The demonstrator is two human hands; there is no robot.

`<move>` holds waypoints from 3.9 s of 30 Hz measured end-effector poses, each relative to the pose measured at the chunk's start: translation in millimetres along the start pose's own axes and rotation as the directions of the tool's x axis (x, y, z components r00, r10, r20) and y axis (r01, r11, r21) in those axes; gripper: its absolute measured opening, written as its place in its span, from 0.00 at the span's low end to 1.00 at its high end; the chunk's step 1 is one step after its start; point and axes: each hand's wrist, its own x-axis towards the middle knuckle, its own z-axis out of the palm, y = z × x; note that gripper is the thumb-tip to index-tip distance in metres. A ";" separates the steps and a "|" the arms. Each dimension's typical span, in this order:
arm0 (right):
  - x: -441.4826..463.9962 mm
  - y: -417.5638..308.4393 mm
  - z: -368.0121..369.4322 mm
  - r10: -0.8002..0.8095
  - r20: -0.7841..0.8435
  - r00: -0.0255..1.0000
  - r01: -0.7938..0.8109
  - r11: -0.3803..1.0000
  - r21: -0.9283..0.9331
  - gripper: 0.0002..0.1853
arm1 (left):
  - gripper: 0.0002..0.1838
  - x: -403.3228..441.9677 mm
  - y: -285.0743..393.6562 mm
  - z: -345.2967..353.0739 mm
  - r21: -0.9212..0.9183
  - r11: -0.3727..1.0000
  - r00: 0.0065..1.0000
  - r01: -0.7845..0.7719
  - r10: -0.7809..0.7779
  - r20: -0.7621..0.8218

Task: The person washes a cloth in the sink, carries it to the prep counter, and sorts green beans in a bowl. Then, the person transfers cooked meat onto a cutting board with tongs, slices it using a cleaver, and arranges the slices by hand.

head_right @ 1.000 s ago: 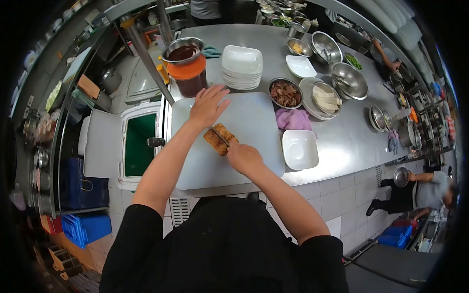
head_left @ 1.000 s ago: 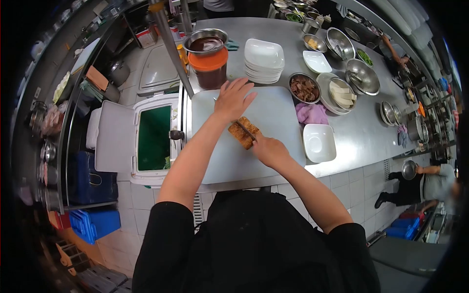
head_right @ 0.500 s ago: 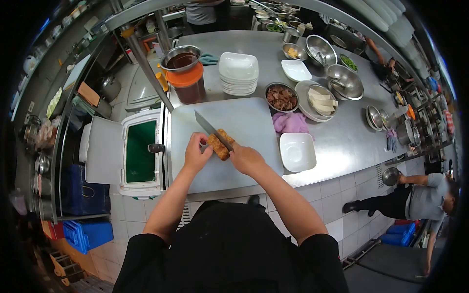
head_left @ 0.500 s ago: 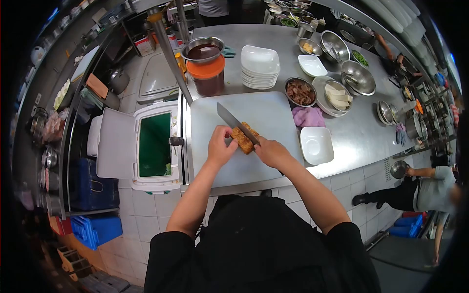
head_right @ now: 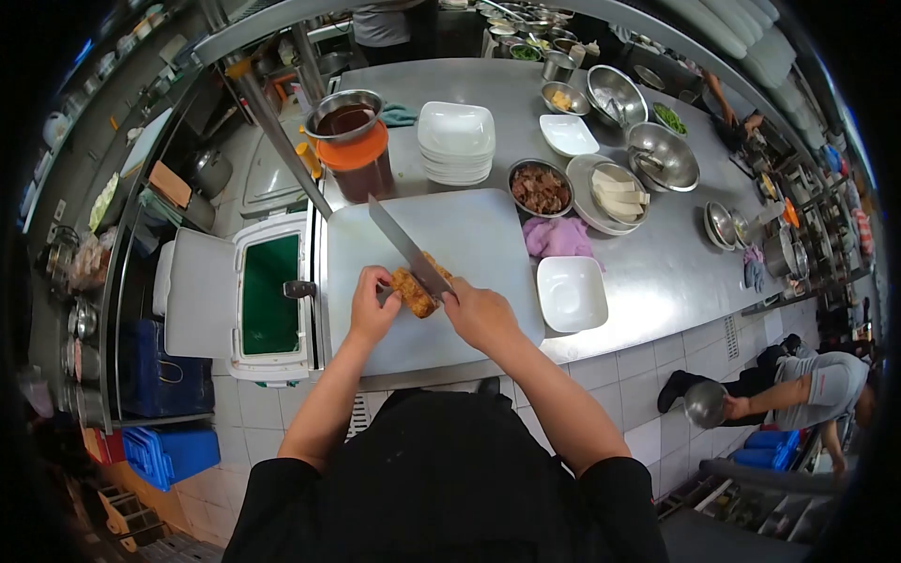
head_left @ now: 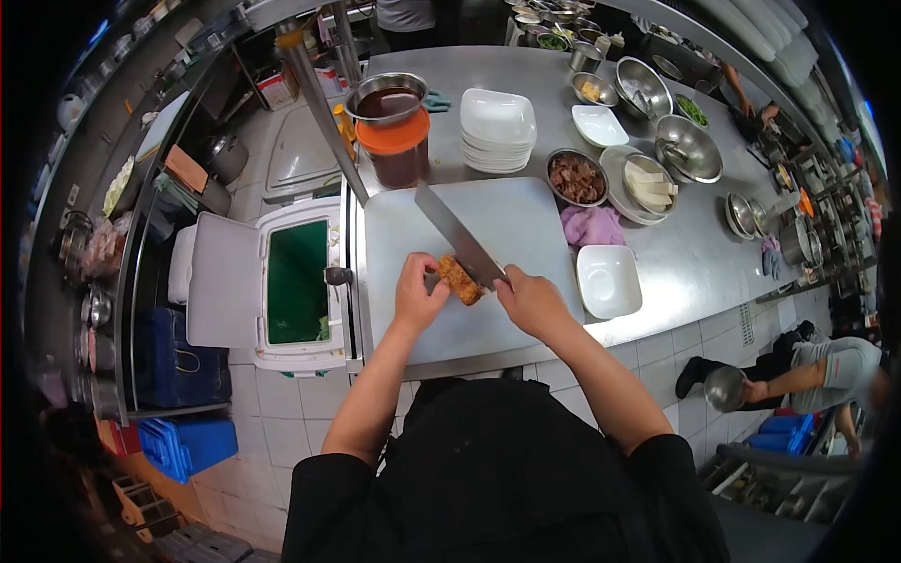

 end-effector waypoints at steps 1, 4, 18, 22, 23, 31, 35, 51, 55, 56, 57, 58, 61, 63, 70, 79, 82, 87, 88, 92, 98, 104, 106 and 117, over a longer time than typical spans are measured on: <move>-3.3 -4.1 -4.9 -0.048 -0.090 0.995 0.052 0.998 0.040 0.14 | 0.16 -0.6 -0.9 -0.1 -0.004 1.000 1.000 -0.004 0.004 -0.003; -14.5 -13.9 -21.4 -0.096 -0.203 0.974 0.118 0.988 0.098 0.13 | 0.16 -0.2 -1.9 -0.6 -0.017 1.000 1.000 0.017 -0.017 0.011; -65.7 28.8 -21.9 0.102 0.116 0.988 -0.090 0.991 -0.103 0.15 | 0.14 -3.9 -6.2 0.3 -0.065 0.997 1.000 0.030 -0.030 -0.002; -67.8 19.3 -35.0 0.137 -0.003 0.991 -0.137 0.990 0.030 0.15 | 0.14 -5.4 -12.7 -1.5 -0.090 0.995 0.999 0.035 -0.033 0.024; -68.7 17.5 -37.5 0.136 -0.003 0.991 -0.136 0.990 0.032 0.15 | 0.14 -6.2 -13.9 -2.1 -0.089 0.995 0.999 0.034 -0.032 0.024; -65.9 5.4 -49.2 0.061 -0.064 0.996 -0.056 0.996 0.068 0.15 | 0.13 5.8 2.0 -1.3 -0.058 0.998 1.000 -0.005 0.006 0.024; -56.9 -8.1 -57.7 0.041 -0.003 0.999 -0.041 0.999 0.012 0.14 | 0.14 14.0 0.0 2.2 -0.033 0.999 0.998 -0.002 0.004 0.060; -10.6 -79.2 -93.9 -0.030 0.327 0.944 0.169 0.898 -0.405 0.14 | 0.14 14.2 -3.7 -0.4 0.032 0.991 0.992 -0.127 0.127 0.019; 29.7 -73.2 -55.4 -0.014 0.338 0.941 0.152 0.911 -0.383 0.15 | 0.15 13.9 -3.9 1.2 0.041 0.990 0.990 -0.138 0.136 0.036; 38.9 -68.2 -40.5 -0.015 0.334 0.942 0.151 0.911 -0.385 0.15 | 0.15 14.1 -3.0 1.2 0.041 0.989 0.989 -0.142 0.141 0.035; 47.4 -63.2 -25.2 -0.032 0.303 0.952 0.146 0.922 -0.359 0.16 | 0.15 13.7 -2.1 0.4 0.050 0.987 0.988 -0.152 0.150 0.032; 51.5 -64.1 -20.3 -0.050 0.273 0.961 0.144 0.932 -0.334 0.16 | 0.15 14.3 -1.0 -0.8 0.059 0.985 0.987 -0.160 0.159 0.027; 47.2 -59.8 -29.8 -0.050 0.291 0.955 0.150 0.931 -0.332 0.16 | 0.15 12.8 0.0 -1.1 0.094 0.978 0.983 -0.184 0.184 0.005; 29.2 -57.3 -53.4 -0.009 0.359 0.933 0.148 0.921 -0.361 0.17 | 0.16 12.4 -2.1 0.7 0.098 0.981 0.986 -0.167 0.168 -0.003; 11.4 -52.5 -44.2 0.073 0.367 0.927 0.058 0.940 -0.335 0.17 | 0.15 14.3 -1.8 3.4 0.070 0.988 0.991 -0.137 0.136 0.022; -6.5 -38.1 -65.4 0.018 0.377 0.926 0.111 0.942 -0.316 0.16 | 0.15 13.6 -1.5 2.4 0.056 0.993 0.994 -0.105 0.102 0.044; 13.0 -24.1 -0.2 0.047 0.279 0.959 0.035 0.959 -0.282 0.16 | 0.15 13.6 -4.4 6.4 0.067 0.991 0.993 -0.115 0.113 0.028; 14.1 -13.7 37.0 0.019 0.096 0.995 -0.001 0.983 -0.186 0.15 | 0.16 8.1 -8.5 6.5 0.032 0.990 0.990 -0.139 0.139 0.011; 18.3 -10.2 34.9 0.023 0.124 0.992 0.001 0.981 -0.191 0.15 | 0.17 11.9 -5.3 7.0 -0.004 0.991 0.991 -0.134 0.134 -0.010; 19.8 -6.2 31.5 0.013 0.125 0.992 0.010 0.983 -0.182 0.15 | 0.18 6.0 -6.0 1.1 0.041 0.986 0.987 -0.159 0.160 -0.021; 31.5 9.9 33.4 0.074 0.168 0.983 -0.052 0.990 -0.134 0.20 | 0.18 -3.2 5.4 -4.5 0.213 0.977 0.999 -0.032 0.040 -0.032; 30.9 11.8 23.3 0.059 0.181 0.982 -0.040 0.994 -0.103 0.21 | 0.18 -6.7 -5.0 -5.5 0.180 0.983 0.999 -0.035 0.035 0.003; 23.6 10.0 23.7 0.038 0.120 0.992 -0.027 0.996 -0.087 0.21 | 0.18 -8.0 -3.9 -7.5 0.134 0.991 1.000 -0.017 0.016 0.006; 18.5 -32.8 0.9 -0.162 -0.198 0.967 0.157 0.987 -0.037 0.15 | 0.19 -8.9 -7.7 -9.2 0.108 0.993 0.999 0.037 -0.038 0.002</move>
